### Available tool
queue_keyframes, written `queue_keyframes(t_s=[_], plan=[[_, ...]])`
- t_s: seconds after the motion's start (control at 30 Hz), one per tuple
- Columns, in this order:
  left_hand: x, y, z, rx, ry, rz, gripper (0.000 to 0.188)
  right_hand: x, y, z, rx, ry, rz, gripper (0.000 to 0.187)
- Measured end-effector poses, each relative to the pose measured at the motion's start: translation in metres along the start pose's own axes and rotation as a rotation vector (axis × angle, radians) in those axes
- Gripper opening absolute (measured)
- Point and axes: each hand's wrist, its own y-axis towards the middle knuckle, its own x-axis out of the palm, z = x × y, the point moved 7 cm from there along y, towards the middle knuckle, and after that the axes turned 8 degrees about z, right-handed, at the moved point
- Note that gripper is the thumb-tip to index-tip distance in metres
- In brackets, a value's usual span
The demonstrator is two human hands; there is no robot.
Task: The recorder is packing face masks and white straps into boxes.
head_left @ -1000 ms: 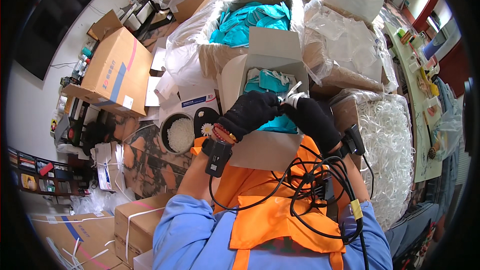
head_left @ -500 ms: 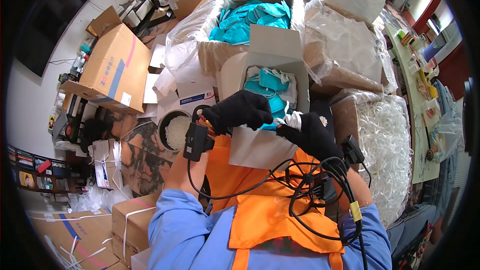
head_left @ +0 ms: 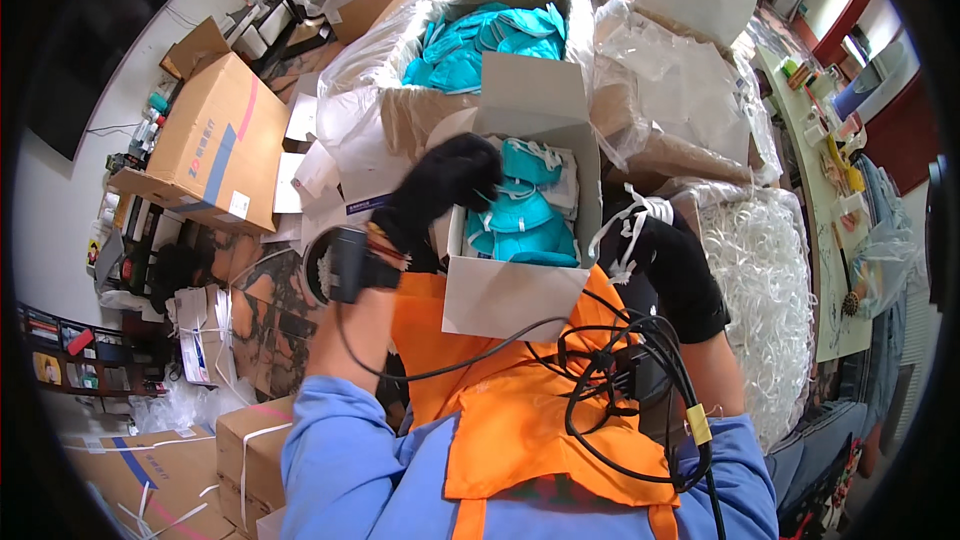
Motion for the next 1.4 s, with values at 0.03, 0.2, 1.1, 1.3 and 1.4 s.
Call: queue_keyframes(t_s=[0.03, 0.2, 1.1, 1.3, 1.4], plan=[[0.013, 0.004, -0.007, -0.011, -0.013, -0.028, 0.016, -0.004, 0.005, 0.006, -0.002, 0.091, -0.027, 0.023], [0.056, 0.003, -0.04, -0.027, -0.028, -0.206, 0.024, 0.004, 0.001, -0.004, -0.031, 0.169, 0.034, 0.027], [0.114, -0.007, -0.019, 0.302, 0.305, 0.068, 0.016, 0.007, 0.014, 0.034, -0.088, 0.056, -0.122, 0.02], [0.103, 0.001, -0.036, 0.564, 0.508, 0.03, 0.024, 0.028, 0.026, 0.023, 0.112, 0.716, -0.229, 0.019], [0.114, -0.008, -0.045, 0.702, 0.591, -0.067, 0.029, 0.025, 0.02, 0.004, -0.242, 0.207, -0.027, 0.015]])
